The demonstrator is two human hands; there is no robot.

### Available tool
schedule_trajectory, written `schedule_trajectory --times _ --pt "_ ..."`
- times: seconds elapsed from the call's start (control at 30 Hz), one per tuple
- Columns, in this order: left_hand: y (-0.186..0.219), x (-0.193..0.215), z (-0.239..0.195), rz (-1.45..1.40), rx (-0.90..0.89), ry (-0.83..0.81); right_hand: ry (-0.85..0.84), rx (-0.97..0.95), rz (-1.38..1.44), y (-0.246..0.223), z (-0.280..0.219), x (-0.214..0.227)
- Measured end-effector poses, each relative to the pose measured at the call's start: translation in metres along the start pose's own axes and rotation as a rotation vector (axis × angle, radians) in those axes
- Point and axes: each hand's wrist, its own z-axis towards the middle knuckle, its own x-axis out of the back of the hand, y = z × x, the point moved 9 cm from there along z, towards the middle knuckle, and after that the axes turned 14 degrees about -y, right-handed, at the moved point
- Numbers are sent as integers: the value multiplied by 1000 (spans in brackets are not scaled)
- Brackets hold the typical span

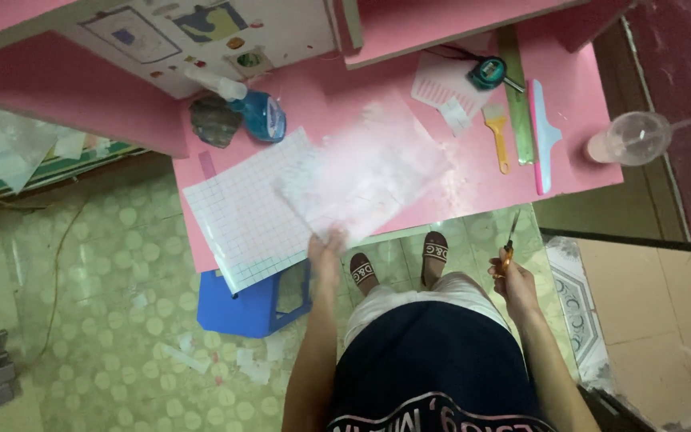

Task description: Cutting out small floral patterns from a transparent sticker sheet using scissors at a desk.

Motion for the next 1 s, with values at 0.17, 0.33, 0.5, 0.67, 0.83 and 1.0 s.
schedule_trajectory --times 0.17,0.33,0.5,0.67,0.83,1.0 --pt "-15 -18 -14 -51 141 -12 -8 -8 -5 -1 -3 -2" --pt "-27 -18 -14 -84 148 10 -30 -11 -11 9 8 4" --pt "-13 -47 -31 -187 171 25 -45 -16 14 13 18 1" --pt "-81 -65 -32 -127 339 -132 -314 -173 -42 -13 5 -72" --pt "-64 -147 -100 28 503 -416 -154 -68 -48 -14 53 -91" --pt "-31 -143 -134 45 592 -740 -87 49 -254 -40 43 -75"
